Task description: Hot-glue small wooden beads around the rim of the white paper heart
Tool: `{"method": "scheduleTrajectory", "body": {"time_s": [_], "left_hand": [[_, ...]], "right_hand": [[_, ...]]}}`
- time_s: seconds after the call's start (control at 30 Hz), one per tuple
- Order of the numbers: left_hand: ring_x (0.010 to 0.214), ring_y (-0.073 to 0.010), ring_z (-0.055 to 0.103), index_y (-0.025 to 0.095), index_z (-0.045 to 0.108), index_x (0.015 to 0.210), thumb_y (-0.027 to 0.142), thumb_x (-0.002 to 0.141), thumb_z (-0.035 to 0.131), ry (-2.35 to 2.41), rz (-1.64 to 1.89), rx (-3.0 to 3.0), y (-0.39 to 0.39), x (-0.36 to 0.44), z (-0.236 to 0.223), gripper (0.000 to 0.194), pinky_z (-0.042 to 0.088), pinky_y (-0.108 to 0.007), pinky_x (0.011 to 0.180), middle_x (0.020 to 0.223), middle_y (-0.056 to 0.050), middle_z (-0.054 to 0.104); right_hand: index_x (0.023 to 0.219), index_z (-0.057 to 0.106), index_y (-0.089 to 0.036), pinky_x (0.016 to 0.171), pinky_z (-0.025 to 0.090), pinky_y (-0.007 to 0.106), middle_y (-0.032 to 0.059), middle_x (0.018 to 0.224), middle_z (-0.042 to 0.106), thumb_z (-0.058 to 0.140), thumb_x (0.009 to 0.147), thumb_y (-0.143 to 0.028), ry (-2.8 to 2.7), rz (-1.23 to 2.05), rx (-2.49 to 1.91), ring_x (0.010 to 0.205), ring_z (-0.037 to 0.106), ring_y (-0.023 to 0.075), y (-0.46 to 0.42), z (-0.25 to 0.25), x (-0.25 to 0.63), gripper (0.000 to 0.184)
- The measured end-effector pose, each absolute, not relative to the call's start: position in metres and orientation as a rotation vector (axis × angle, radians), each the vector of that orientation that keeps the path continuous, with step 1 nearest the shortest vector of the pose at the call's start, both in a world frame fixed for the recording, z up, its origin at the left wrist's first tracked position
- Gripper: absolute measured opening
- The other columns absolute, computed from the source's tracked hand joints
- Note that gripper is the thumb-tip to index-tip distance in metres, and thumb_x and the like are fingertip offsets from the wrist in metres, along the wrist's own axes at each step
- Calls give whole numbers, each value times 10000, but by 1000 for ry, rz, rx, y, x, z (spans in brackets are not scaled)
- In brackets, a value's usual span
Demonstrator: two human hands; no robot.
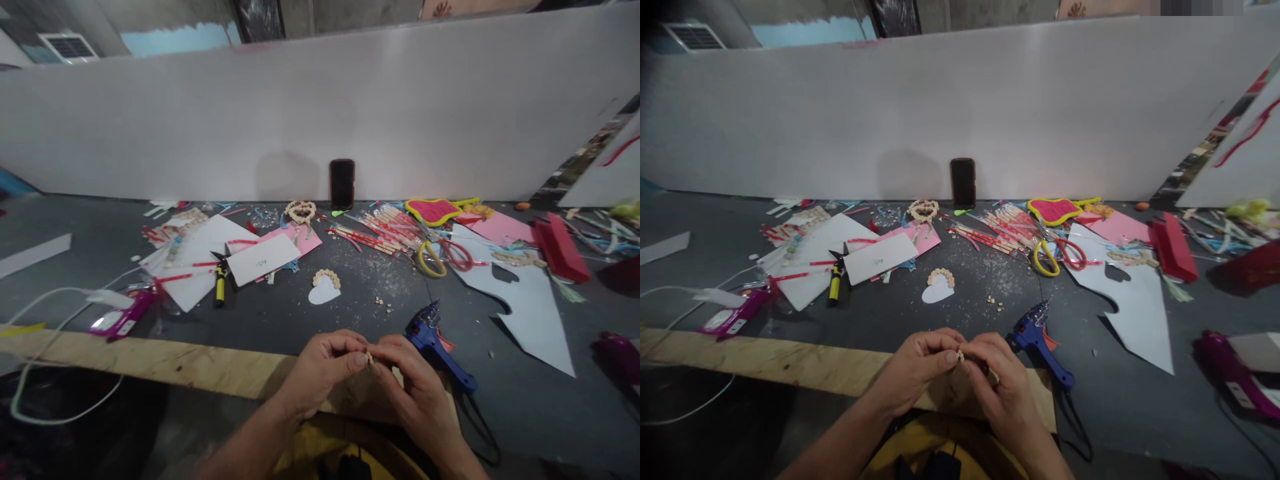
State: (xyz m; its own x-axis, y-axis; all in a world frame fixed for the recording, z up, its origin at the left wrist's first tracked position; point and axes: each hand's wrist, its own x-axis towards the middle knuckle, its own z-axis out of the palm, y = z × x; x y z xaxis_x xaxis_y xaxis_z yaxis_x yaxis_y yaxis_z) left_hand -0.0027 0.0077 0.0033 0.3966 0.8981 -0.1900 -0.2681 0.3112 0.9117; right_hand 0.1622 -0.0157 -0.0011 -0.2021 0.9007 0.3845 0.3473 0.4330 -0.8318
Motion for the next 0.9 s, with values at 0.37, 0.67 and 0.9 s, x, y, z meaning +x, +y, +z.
{"method": "scheduleTrajectory", "body": {"time_s": [0.37, 0.67, 0.9], "left_hand": [[784, -125, 523, 140, 719, 676, 236, 705, 722, 781, 926, 848, 5, -1, 1, 101, 381, -244, 771, 819, -26, 581], [812, -151, 540, 139, 715, 684, 242, 713, 714, 794, 924, 853, 6, -1, -2, 107, 390, -272, 789, 835, -44, 597], [791, -138, 526, 136, 720, 681, 250, 717, 704, 873, 915, 964, 7, -2, -1, 121, 383, -247, 772, 815, -36, 589]], "right_hand": [[1002, 616, -227, 685, 494, 206, 24, 870, 602, 550, 826, -108, -1761, 701, -1056, 804, 593, 120, -16, 0, 161, 222], [1051, 589, -237, 639, 505, 216, 18, 873, 623, 592, 802, -140, -1724, 710, -1103, 724, 598, 118, -15, -2, 162, 267], [1025, 615, -227, 695, 508, 241, 44, 882, 621, 550, 838, -153, -1858, 660, -1073, 812, 607, 142, -15, -3, 168, 211]]}}
